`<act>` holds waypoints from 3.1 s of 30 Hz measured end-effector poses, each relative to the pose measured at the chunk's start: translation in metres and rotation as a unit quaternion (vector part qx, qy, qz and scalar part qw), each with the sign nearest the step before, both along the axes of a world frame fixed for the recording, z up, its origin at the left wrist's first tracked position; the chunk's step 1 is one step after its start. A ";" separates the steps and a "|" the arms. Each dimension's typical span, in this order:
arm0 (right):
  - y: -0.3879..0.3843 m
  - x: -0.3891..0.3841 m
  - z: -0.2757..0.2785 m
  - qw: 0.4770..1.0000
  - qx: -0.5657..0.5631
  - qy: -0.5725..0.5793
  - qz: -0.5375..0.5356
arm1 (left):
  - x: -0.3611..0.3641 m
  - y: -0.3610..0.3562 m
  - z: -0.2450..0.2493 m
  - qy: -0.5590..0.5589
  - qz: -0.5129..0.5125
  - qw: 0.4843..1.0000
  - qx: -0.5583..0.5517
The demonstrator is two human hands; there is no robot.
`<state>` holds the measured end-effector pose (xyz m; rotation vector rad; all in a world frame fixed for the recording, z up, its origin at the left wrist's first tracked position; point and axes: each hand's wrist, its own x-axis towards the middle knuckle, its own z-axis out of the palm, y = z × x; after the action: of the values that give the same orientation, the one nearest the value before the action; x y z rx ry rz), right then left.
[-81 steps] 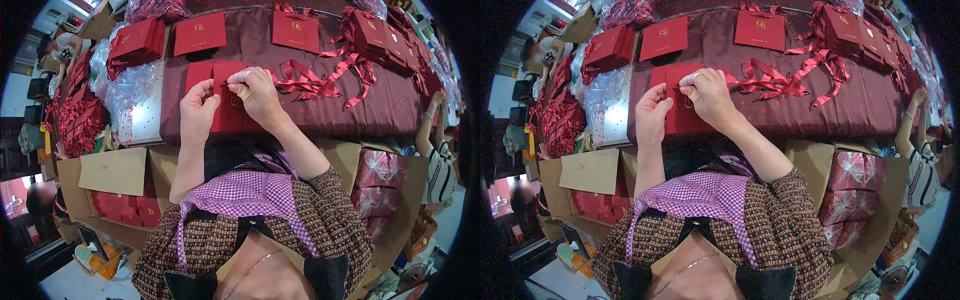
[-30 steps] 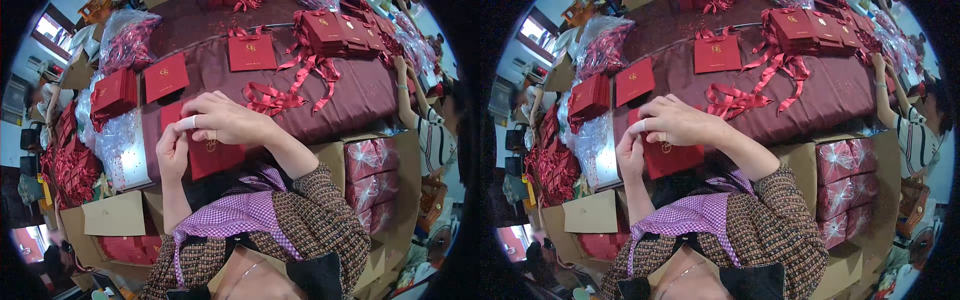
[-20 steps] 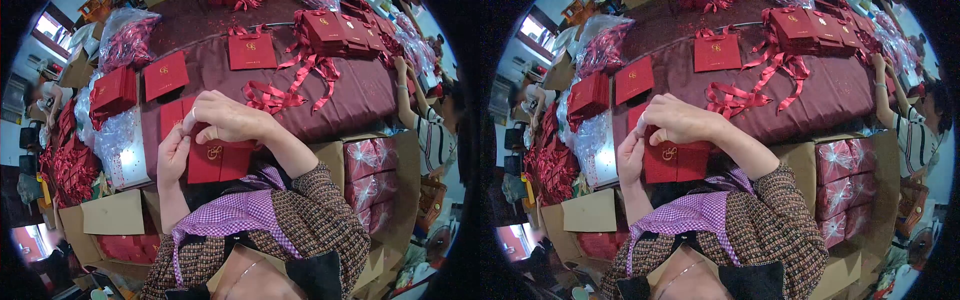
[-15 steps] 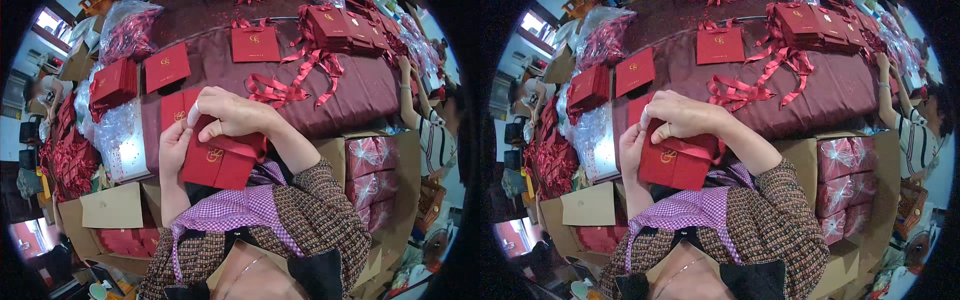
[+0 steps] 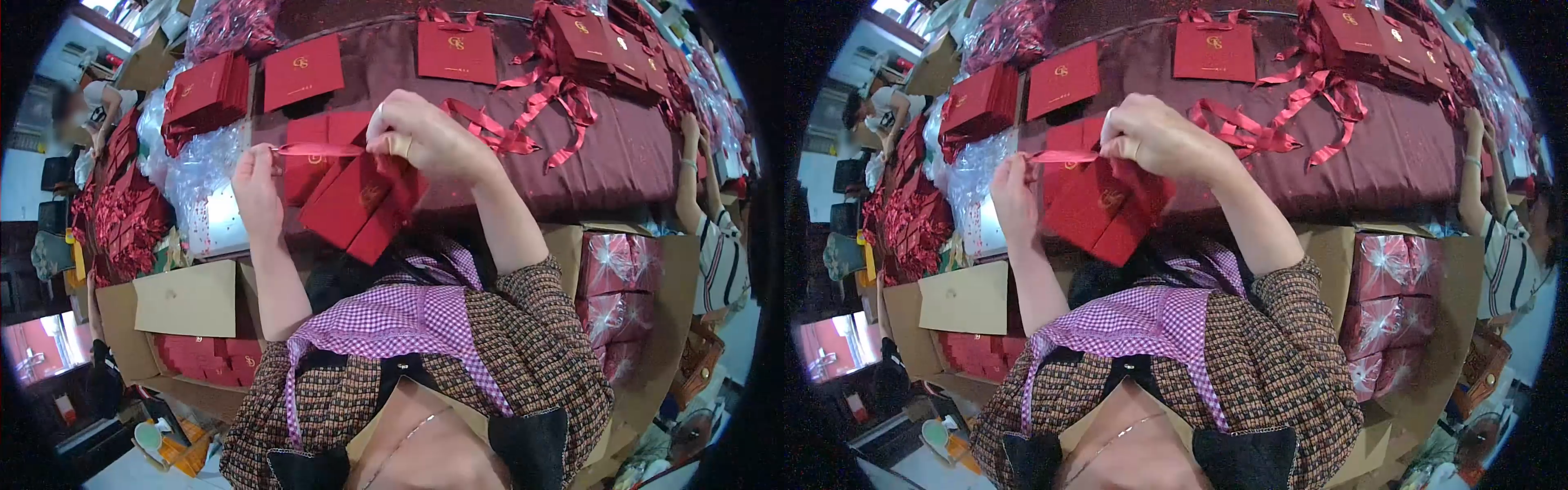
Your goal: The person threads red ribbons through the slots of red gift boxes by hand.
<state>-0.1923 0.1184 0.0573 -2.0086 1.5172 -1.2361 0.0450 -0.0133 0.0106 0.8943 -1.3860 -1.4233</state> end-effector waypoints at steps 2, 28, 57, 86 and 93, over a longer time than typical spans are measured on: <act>-0.010 -0.005 -0.007 1.000 0.012 -0.002 -0.010 | -0.007 0.005 -0.002 -0.120 0.095 0.976 -0.154; 0.053 -0.006 -0.076 0.986 0.028 0.162 0.001 | -0.016 0.022 -0.012 -0.254 -0.067 0.960 -0.092; 0.021 0.046 -0.064 0.988 0.085 -0.109 0.070 | -0.012 0.028 -0.018 -0.166 -0.153 0.974 -0.016; 0.001 0.061 -0.073 0.993 -0.066 -0.013 -0.096 | -0.011 0.041 -0.001 -0.127 -0.194 0.973 -0.009; 0.001 0.061 -0.063 0.993 -0.039 0.041 -0.104 | -0.010 0.040 -0.006 -0.130 -0.192 0.973 -0.015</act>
<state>-0.1310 0.1198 -0.0057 -2.0134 1.7821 -1.3247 0.0354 0.0265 0.0046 0.8461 -1.8511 -1.6065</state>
